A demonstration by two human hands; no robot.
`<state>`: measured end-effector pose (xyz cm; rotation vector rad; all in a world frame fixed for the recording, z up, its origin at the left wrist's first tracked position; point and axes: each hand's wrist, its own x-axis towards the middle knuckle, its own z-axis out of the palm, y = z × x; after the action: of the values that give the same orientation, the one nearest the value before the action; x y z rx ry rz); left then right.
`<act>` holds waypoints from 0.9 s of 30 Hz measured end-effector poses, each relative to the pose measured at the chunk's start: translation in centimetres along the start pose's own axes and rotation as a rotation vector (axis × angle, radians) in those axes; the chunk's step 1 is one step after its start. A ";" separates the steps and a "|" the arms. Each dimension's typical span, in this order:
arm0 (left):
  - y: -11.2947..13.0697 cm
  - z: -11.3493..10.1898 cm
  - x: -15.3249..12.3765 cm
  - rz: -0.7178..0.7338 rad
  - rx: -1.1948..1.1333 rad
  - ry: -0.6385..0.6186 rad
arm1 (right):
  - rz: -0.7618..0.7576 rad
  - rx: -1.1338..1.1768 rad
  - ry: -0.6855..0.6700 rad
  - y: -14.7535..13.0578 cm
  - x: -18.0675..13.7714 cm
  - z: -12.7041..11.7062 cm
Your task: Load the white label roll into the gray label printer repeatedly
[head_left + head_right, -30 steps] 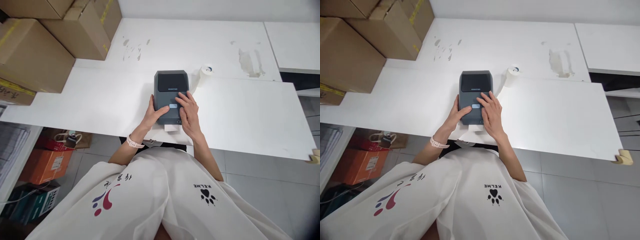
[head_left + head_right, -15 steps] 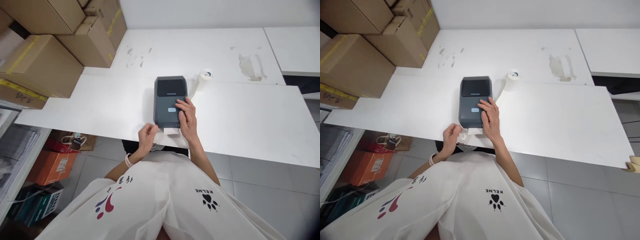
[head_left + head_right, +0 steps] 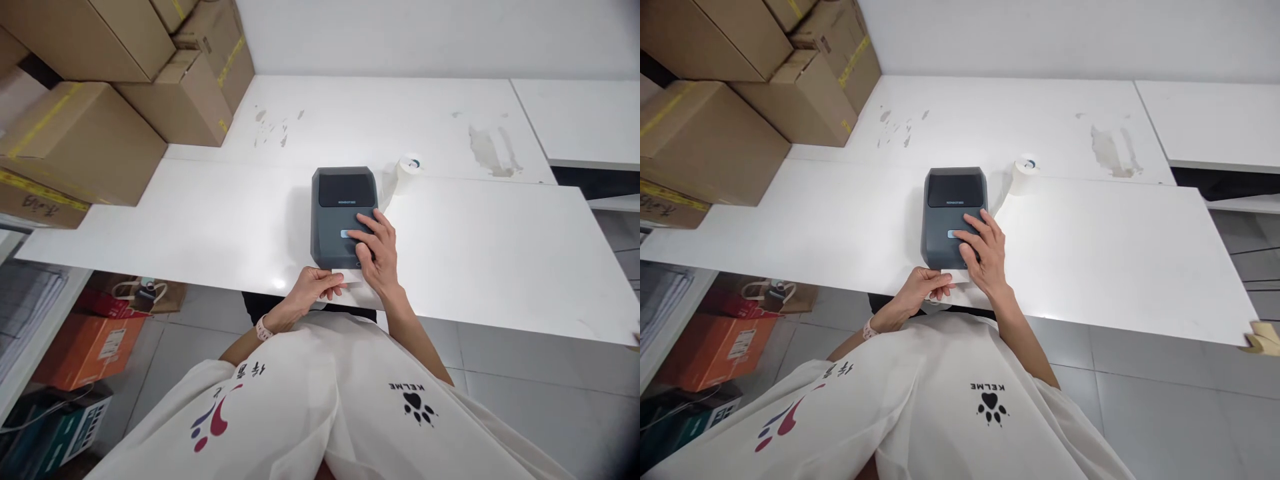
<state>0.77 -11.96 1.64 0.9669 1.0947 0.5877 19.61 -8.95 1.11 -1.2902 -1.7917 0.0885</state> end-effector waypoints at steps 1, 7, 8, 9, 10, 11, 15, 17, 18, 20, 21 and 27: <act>-0.1 -0.1 0.1 0.000 0.028 -0.002 | -0.014 -0.050 -0.012 0.1 0.0 -0.1; 0.9 -1.1 -0.3 0.058 0.164 -0.078 | -0.024 -0.117 -0.126 0.0 -0.5 -1.2; 1.2 -1.4 -0.5 0.097 0.180 -0.058 | -0.002 -0.076 -0.133 -0.1 -0.9 -1.2; 1.4 -1.7 -0.8 0.146 0.181 -0.008 | 0.023 -0.027 -0.125 -0.1 -1.4 -1.3; 1.7 -2.1 -1.1 0.203 0.167 0.067 | 0.051 0.023 -0.101 -0.2 -1.9 -1.2; 1.9 -2.5 -1.3 0.262 0.144 0.156 | 0.078 0.072 -0.065 -0.2 -2.4 -1.2; 3.2 -4.2 -0.8 0.423 0.083 0.438 | 0.130 0.172 0.034 -0.5 -2.3 -1.1; 4.2 -4.7 0.3 0.446 0.105 0.495 | 0.131 0.193 0.041 -0.6 -0.5 -1.4; 4.7 -4.9 1.1 0.453 0.127 0.507 | 0.130 0.206 0.047 -0.6 1.0 -1.6; 5.6 -5.1 2.8 0.465 0.193 0.492 | 0.113 0.234 0.073 -0.6 4.6 -2.0; 5.9 -5.2 3.8 0.466 0.230 0.464 | 0.099 0.245 0.087 -0.6 6.7 -2.2; 7.1 -4.3 8.6 0.382 0.366 0.352 | 0.052 0.216 0.045 1.3 18.8 -1.9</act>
<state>0.46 -0.13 3.22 1.4460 1.3704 0.9132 20.91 5.62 13.08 -1.1745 -1.6613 0.2725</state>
